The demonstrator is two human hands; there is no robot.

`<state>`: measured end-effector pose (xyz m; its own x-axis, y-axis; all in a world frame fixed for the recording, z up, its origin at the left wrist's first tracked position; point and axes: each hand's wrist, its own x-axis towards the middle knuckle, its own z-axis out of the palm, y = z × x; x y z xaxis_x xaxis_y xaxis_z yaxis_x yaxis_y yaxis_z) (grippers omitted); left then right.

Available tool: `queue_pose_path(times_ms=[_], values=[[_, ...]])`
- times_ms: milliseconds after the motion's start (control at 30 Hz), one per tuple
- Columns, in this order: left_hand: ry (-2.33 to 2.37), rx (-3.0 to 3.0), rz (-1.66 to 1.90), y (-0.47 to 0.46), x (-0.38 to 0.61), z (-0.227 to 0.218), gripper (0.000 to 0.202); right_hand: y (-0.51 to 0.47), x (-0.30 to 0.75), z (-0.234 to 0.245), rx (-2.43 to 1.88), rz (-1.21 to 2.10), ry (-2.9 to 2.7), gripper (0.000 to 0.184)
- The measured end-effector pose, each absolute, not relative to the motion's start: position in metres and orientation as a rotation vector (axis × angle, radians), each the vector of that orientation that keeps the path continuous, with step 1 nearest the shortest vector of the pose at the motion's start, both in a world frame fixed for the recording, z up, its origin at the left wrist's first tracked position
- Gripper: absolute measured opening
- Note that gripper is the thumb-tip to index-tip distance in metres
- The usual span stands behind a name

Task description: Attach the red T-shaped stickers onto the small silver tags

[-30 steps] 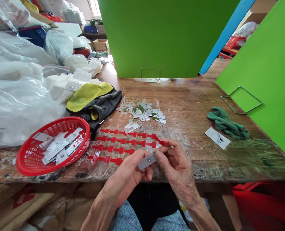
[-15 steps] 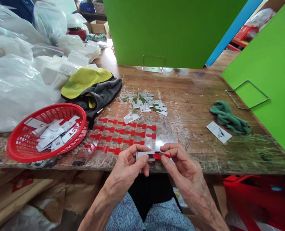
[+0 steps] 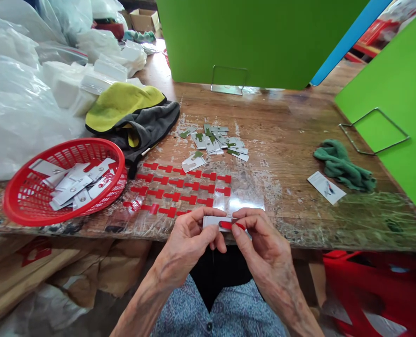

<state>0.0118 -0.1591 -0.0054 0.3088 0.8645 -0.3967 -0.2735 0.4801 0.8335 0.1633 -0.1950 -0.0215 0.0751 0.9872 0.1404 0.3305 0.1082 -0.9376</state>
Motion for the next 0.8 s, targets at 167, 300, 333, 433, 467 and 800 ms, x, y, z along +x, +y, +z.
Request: queue_pose_path(times_ms=[167, 300, 333, 433, 467, 800], values=[[0.942, 0.718, 0.847, -0.1587, 0.0113, -0.0064, 0.021, -0.1945, 0.1621, -0.0231, -1.398, 0.877, -1.434, 0.012], [0.945, 0.720, 0.854, -0.1611, 0.0116, -0.0075, 0.019, -0.1945, 0.1616, -0.0231, -1.404, 0.854, -1.428, 0.013], [0.951, 0.719, 0.855, -0.1614, 0.0116, -0.0075, 0.019, -0.1944, 0.1613, -0.0227, -1.410, 0.846, -1.429, 0.013], [0.967, 0.718, 0.857, -0.1613, 0.0115, -0.0071, 0.019, -0.1939, 0.1601, -0.0211, -1.426, 0.828, -1.438, 0.014], [0.970, 0.719, 0.855, -0.1610, 0.0113, -0.0071, 0.019, -0.1938, 0.1597, -0.0206, -1.429, 0.827, -1.438, 0.013], [0.940, 0.716, 0.866, -0.1621, 0.0088, -0.0107, 0.017, -0.1931, 0.1579, -0.0229, -1.424, 0.828, -1.452, 0.013]])
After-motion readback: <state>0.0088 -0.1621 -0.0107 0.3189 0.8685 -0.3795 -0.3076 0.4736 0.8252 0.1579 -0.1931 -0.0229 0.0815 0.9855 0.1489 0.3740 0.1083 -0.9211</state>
